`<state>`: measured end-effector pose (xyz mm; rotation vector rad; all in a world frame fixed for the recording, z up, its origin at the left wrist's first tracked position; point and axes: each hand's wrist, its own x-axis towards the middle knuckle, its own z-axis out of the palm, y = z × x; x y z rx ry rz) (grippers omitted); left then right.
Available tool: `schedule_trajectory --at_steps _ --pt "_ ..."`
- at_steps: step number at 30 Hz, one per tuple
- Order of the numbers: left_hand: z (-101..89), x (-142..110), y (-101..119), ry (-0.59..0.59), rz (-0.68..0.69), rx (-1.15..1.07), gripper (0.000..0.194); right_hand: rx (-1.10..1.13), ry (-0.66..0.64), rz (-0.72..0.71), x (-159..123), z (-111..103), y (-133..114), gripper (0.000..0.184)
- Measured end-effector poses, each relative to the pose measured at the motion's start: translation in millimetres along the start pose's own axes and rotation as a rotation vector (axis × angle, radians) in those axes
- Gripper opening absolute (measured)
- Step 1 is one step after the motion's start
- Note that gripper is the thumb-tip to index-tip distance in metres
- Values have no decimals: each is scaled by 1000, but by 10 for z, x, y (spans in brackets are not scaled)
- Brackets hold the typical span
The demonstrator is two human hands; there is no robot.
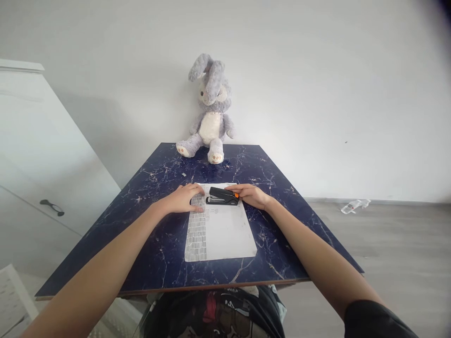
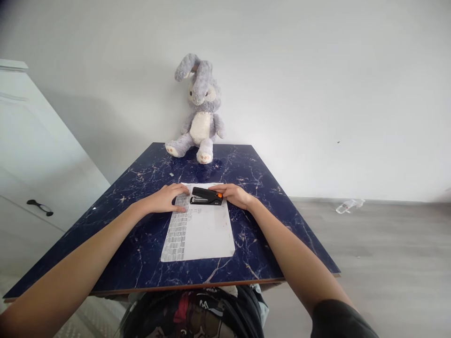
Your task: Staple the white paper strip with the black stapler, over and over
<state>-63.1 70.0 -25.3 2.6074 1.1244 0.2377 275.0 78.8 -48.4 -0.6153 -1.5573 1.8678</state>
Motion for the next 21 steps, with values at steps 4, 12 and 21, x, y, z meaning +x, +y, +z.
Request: schedule_trajectory --at_steps 4,12,21 --pt "11 10 -8 10 -1 -9 60 -34 -14 26 -33 46 -80 53" --pt "17 14 -25 7 -15 -12 62 -194 36 -19 -44 101 -114 51" --pt "37 91 56 363 -129 -588 54 -1042 340 -360 41 336 -3 30"
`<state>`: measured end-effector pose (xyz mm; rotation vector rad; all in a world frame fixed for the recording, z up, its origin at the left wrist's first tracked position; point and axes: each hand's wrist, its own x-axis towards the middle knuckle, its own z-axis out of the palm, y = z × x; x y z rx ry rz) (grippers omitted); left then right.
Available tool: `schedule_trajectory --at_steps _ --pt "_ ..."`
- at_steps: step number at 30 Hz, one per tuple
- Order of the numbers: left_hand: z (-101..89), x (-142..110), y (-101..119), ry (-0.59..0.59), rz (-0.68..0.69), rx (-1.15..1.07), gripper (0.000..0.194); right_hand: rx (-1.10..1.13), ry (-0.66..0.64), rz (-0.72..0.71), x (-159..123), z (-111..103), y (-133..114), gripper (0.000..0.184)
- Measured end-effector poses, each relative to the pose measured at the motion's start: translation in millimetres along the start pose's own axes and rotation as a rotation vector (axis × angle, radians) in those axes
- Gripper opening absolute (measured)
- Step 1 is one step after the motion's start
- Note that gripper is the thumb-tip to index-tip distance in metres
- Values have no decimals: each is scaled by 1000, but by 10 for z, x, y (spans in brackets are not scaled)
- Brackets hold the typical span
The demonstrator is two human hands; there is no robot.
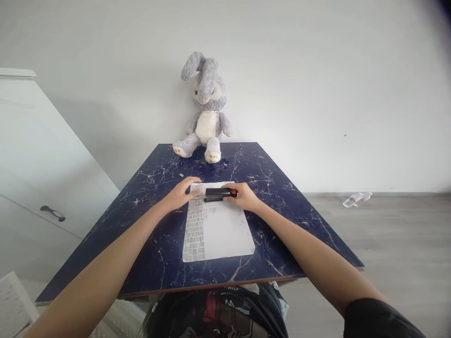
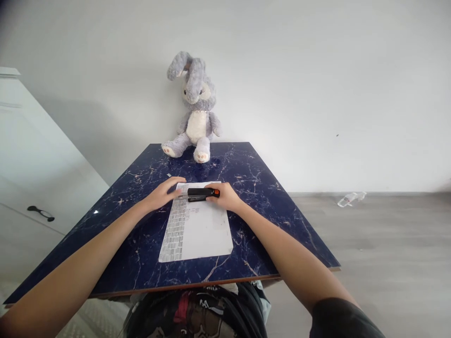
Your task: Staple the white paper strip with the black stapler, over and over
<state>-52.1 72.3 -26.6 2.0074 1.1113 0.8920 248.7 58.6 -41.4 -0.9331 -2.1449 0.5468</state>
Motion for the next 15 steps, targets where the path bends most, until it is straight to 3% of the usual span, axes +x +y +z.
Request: schedule_trajectory --at_steps 3,5,7,11,15 --pt "91 33 17 247 -224 -580 47 -117 211 -142 -11 20 -50 32" --pt "143 40 29 222 -402 -919 49 -263 279 -314 -27 -10 -83 36" --pt "185 36 55 111 -508 -1112 50 -434 243 -482 -54 -53 -113 41" --pt "246 19 132 23 -493 -1173 37 -631 78 -645 -104 -93 -160 46" --pt "259 15 122 44 -412 -1000 21 -524 83 -552 -83 -50 -197 44"
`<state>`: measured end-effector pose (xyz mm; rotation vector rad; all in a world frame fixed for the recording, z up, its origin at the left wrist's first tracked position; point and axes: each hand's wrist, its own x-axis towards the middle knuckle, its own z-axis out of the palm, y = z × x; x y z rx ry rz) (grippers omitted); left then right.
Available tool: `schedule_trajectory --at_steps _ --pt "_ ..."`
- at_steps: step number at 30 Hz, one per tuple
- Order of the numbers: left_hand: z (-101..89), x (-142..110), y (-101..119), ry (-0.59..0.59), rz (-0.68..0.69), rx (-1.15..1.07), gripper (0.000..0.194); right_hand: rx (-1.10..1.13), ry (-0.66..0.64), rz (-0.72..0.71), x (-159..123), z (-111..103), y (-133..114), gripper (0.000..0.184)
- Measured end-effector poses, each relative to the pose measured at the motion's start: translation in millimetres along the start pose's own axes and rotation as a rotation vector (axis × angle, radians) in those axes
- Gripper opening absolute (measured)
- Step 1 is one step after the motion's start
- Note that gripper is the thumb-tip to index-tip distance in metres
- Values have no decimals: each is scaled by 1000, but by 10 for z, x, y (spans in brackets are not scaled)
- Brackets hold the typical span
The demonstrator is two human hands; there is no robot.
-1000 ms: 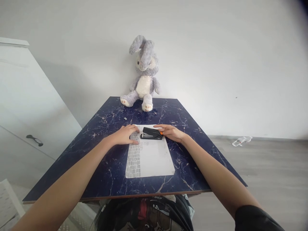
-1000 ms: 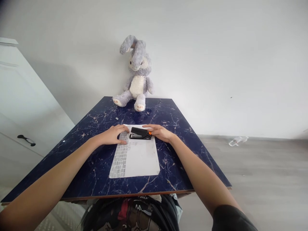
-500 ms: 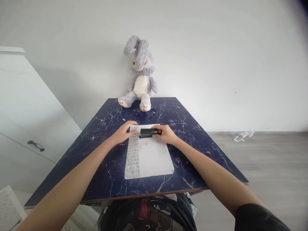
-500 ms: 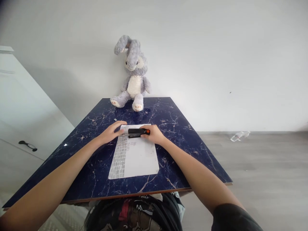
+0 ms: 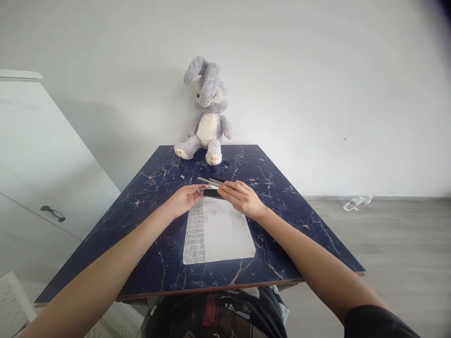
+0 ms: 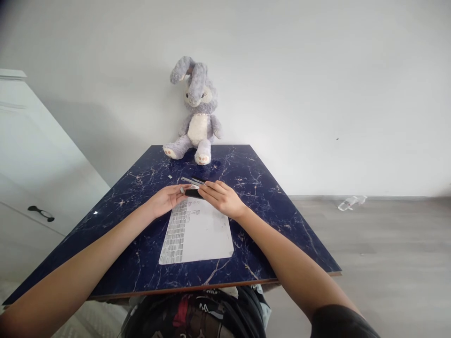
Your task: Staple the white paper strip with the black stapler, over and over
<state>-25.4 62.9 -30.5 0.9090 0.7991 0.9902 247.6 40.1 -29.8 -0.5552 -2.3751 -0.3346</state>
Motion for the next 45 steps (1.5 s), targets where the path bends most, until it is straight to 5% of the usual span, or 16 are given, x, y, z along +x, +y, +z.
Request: schedule_trajectory --at_steps 3,6,8,11,14,18,22,27,31,37,42,45 --pt "-80 34 -1 99 130 166 17 134 143 347 47 63 -7 35" --pt "-156 35 46 328 467 316 23 342 198 738 45 159 22 29" --pt "-161 -10 105 449 676 424 32 507 117 846 16 228 53 27" --pt "-70 -131 176 495 786 614 40 638 -48 835 -18 284 85 26" --pt "84 -245 142 375 739 805 43 547 -94 708 2 236 83 37" --pt "232 -311 -41 86 631 947 39 383 53 406 74 90 16 56" --pt "253 -313 -168 -103 635 992 34 495 16 110 124 36 -73 33" --pt "223 -313 -175 -226 642 1079 29 502 -1 28 138 76 -109 23" --pt "186 -326 -112 -228 691 1212 33 533 31 140 127 63 -75 19" --pt "-326 -63 193 356 738 1473 28 388 303 657 -77 -72 411 21" --pt "-943 285 232 366 422 1631 53 141 358 915 -494 -122 1044 22" --pt "-1082 353 148 262 235 1690 57 48 197 1014 -695 -45 1262 18"
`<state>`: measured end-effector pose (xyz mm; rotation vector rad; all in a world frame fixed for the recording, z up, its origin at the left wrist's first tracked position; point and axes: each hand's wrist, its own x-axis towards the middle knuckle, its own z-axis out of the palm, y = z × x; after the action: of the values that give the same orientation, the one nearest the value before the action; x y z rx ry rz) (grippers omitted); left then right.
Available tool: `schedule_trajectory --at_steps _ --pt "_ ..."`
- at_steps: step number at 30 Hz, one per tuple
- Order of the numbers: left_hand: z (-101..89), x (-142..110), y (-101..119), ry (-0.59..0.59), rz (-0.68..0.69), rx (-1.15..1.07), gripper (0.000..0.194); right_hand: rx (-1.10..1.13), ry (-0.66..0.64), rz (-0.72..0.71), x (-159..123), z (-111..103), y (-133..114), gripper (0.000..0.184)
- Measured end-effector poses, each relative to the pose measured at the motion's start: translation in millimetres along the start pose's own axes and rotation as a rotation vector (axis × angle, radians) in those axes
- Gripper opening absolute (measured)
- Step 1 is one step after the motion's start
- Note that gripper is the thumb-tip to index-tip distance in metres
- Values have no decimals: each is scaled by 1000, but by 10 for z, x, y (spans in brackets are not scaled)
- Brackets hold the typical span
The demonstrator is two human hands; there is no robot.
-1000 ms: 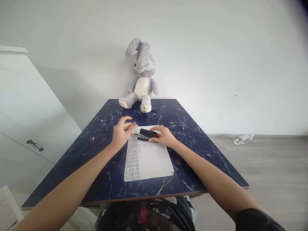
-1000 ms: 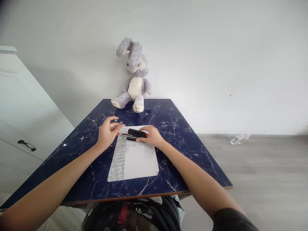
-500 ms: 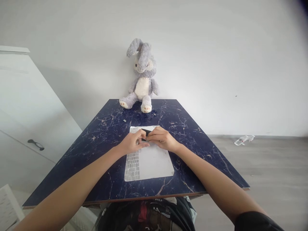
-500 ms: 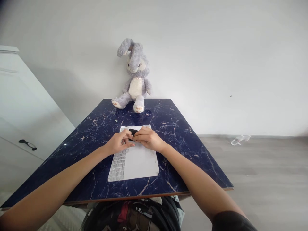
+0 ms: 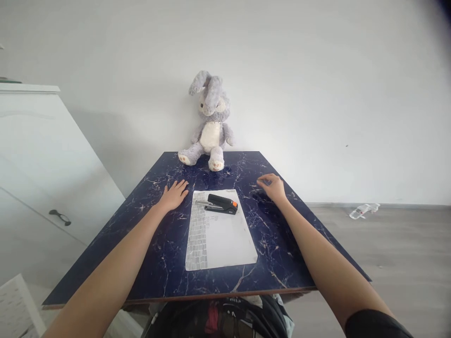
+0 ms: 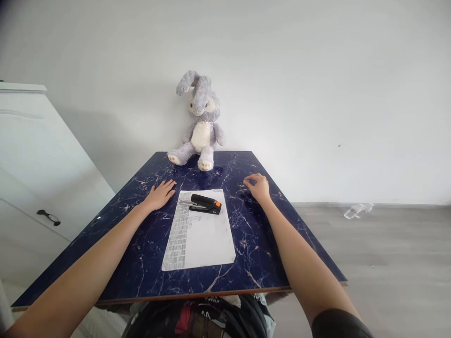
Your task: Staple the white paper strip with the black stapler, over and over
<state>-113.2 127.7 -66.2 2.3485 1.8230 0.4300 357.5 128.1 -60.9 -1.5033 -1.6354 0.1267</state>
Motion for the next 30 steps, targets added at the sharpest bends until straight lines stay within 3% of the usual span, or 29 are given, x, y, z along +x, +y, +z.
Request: schedule_trajectory --at_steps 4,9,12,18,22,25,30 --pt "-1 -21 36 89 70 23 46 -188 -140 119 2 122 181 19" --pt "-106 -17 122 157 197 4 24 -127 -124 122 8 165 242 43" --pt "-132 -24 142 154 199 3 19 -135 -106 123 9 161 233 44" --pt "-114 -63 226 226 184 -128 26 -135 -7 5 -9 146 59 25" --pt "-134 -113 408 287 126 -524 36 -72 62 -173 -69 137 -162 20" --pt "-153 -168 554 278 128 -701 44 -10 16 -254 -125 165 -296 20" --pt "-119 -217 643 234 224 -628 42 22 -124 -274 -170 238 -359 22"
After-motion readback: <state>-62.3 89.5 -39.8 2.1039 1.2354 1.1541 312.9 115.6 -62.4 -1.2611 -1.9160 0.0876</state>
